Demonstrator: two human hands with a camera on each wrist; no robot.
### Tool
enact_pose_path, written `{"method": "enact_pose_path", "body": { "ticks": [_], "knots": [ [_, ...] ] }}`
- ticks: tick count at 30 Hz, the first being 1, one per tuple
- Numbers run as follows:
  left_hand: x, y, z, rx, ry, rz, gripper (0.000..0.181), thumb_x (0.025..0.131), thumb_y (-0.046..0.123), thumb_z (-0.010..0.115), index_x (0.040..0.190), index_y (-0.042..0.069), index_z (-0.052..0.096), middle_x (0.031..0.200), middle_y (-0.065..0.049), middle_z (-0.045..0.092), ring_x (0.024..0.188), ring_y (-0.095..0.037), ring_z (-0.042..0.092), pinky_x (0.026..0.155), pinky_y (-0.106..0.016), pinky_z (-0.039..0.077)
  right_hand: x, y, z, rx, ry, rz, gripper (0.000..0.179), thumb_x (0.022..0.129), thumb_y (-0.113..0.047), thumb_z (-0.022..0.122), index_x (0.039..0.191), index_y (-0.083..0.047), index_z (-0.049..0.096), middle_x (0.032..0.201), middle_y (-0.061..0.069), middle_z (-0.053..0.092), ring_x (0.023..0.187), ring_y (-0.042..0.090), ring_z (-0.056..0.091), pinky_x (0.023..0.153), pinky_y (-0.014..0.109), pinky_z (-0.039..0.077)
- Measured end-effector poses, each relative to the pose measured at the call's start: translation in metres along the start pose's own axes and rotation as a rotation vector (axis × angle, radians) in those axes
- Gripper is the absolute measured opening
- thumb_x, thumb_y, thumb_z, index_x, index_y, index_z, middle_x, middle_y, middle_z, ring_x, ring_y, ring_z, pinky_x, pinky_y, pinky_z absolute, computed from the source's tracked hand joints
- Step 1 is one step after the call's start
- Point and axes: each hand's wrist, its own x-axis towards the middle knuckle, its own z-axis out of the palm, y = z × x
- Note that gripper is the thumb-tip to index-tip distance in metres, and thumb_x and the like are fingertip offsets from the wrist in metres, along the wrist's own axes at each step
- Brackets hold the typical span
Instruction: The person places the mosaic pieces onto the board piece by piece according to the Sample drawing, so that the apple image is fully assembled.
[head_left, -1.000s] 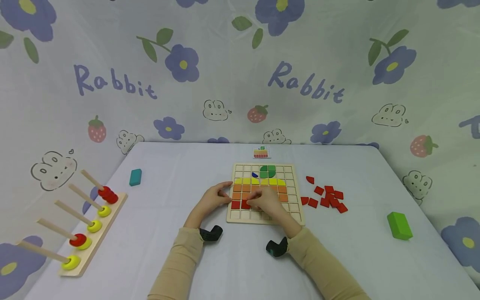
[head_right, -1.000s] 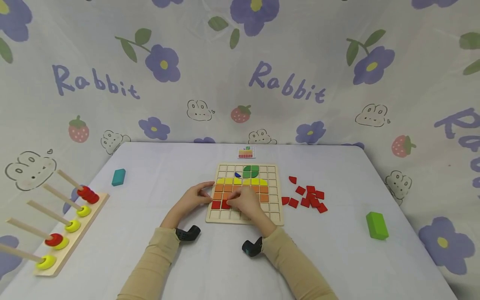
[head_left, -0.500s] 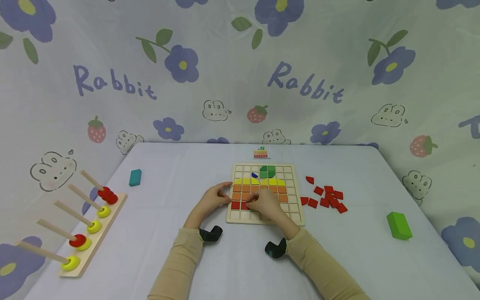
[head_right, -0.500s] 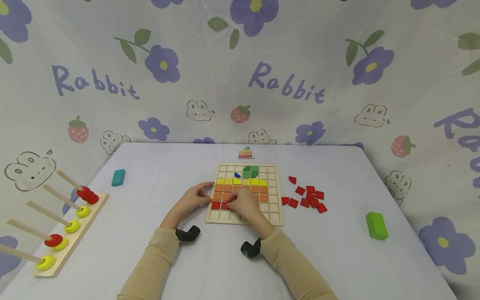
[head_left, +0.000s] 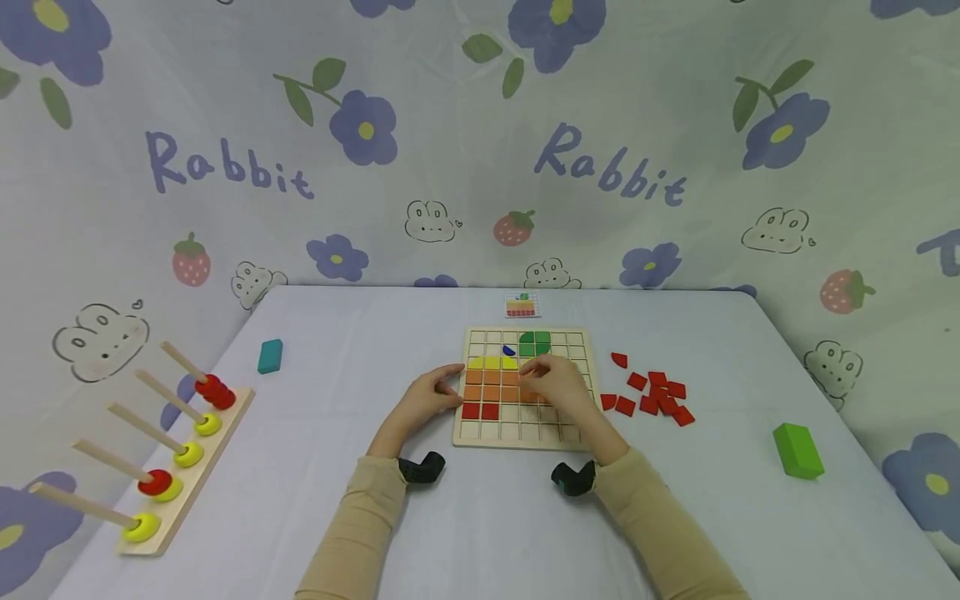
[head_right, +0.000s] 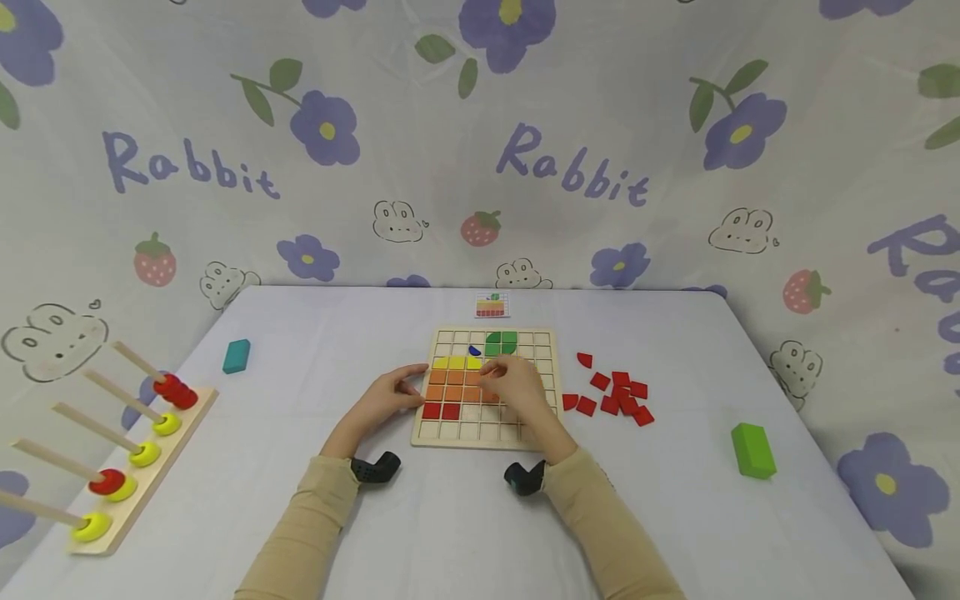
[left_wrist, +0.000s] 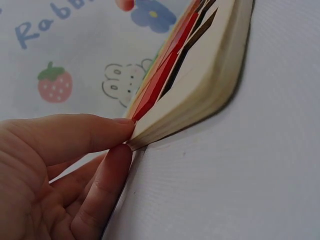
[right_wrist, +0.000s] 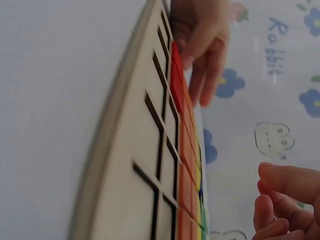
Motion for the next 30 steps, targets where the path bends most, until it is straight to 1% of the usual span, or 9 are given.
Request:
{"method": "enact_pose_path", "body": {
  "ticks": [3, 7, 14, 16, 20, 24, 26, 28, 30],
  "knots": [
    [0.001, 0.0, 0.001, 0.003, 0.001, 0.009, 0.058, 0.079, 0.012, 0.07, 0.133, 0.017, 0.051, 0.084, -0.006, 0.06, 0.071, -0.016, 0.05, 0.062, -0.027, 0.042, 0.002, 0.009, -0.028, -0.026, 0.067, 0.018, 0.021, 0.081, -0.021, 0.071, 0.097, -0.008, 0.068, 0.089, 0.008, 0.059, 0.082, 0.022, 0.051, 0.063, 0.028, 0.04],
    [0.001, 0.0, 0.001, 0.009, -0.003, 0.021, 0.058, 0.079, 0.011, 0.069, 0.134, 0.016, 0.05, 0.084, -0.006, 0.06, 0.07, -0.016, 0.05, 0.062, -0.027, 0.041, 0.002, 0.029, -0.068, 0.026, 0.12, 0.091, 0.029, 0.084, -0.023, 0.067, 0.108, -0.006, 0.065, 0.096, 0.01, 0.057, 0.085, 0.022, 0.048, 0.065, 0.029, 0.04],
    [0.001, -0.001, 0.001, 0.023, 0.005, 0.011, 0.057, 0.079, 0.012, 0.069, 0.133, 0.016, 0.051, 0.084, -0.006, 0.06, 0.072, -0.016, 0.051, 0.063, -0.027, 0.042, -0.011, 0.071, -0.126, 0.176, 0.149, 0.276, 0.046, 0.088, -0.027, 0.062, 0.127, -0.004, 0.054, 0.091, 0.003, 0.052, 0.057, 0.015, 0.044, 0.056, 0.026, 0.043],
    [0.001, -0.001, 0.0, 0.023, 0.007, 0.006, 0.058, 0.079, 0.012, 0.07, 0.133, 0.017, 0.051, 0.083, -0.006, 0.06, 0.072, -0.016, 0.051, 0.063, -0.027, 0.042, -0.016, 0.081, -0.138, 0.192, 0.149, 0.307, 0.048, 0.089, -0.026, 0.06, 0.13, -0.004, 0.051, 0.09, 0.0, 0.052, 0.058, 0.013, 0.044, 0.058, 0.025, 0.044],
    [0.0, 0.0, 0.0, 0.024, 0.007, 0.004, 0.058, 0.079, 0.011, 0.069, 0.134, 0.017, 0.051, 0.084, -0.006, 0.06, 0.071, -0.016, 0.05, 0.063, -0.027, 0.042, -0.022, 0.099, -0.151, 0.17, 0.122, 0.327, 0.048, 0.09, -0.022, 0.057, 0.133, -0.002, 0.047, 0.092, -0.002, 0.053, 0.064, 0.013, 0.045, 0.059, 0.024, 0.043],
    [0.001, -0.001, 0.0, 0.024, 0.008, 0.007, 0.057, 0.08, 0.01, 0.069, 0.133, 0.016, 0.051, 0.084, -0.007, 0.059, 0.071, -0.016, 0.05, 0.062, -0.026, 0.042, -0.023, 0.11, -0.151, 0.147, 0.084, 0.347, 0.048, 0.09, -0.017, 0.055, 0.134, 0.0, 0.045, 0.109, 0.012, 0.053, 0.076, 0.017, 0.047, 0.061, 0.021, 0.041],
    [0.001, -0.001, 0.0, 0.028, 0.008, 0.01, 0.058, 0.079, 0.01, 0.07, 0.133, 0.015, 0.051, 0.083, -0.007, 0.059, 0.071, -0.016, 0.05, 0.062, -0.026, 0.041, -0.022, 0.113, -0.149, 0.149, 0.067, 0.358, 0.05, 0.09, -0.015, 0.055, 0.136, 0.0, 0.042, 0.122, 0.021, 0.047, 0.088, 0.021, 0.046, 0.065, 0.02, 0.041],
    [0.001, -0.001, 0.0, 0.027, 0.008, 0.009, 0.058, 0.079, 0.01, 0.07, 0.133, 0.016, 0.051, 0.083, -0.007, 0.059, 0.071, -0.016, 0.05, 0.062, -0.027, 0.041, -0.021, 0.116, -0.146, 0.151, 0.06, 0.371, 0.052, 0.09, -0.014, 0.056, 0.137, 0.001, 0.04, 0.128, 0.026, 0.04, 0.095, 0.026, 0.043, 0.068, 0.021, 0.041],
    [0.001, 0.0, -0.001, 0.02, 0.003, 0.008, 0.058, 0.079, 0.01, 0.07, 0.134, 0.016, 0.05, 0.084, -0.007, 0.059, 0.071, -0.016, 0.05, 0.062, -0.027, 0.042, -0.02, 0.118, -0.144, 0.112, 0.052, 0.371, 0.053, 0.09, -0.014, 0.056, 0.138, 0.001, 0.039, 0.131, 0.027, 0.037, 0.099, 0.028, 0.041, 0.072, 0.025, 0.04]
  ]
}}
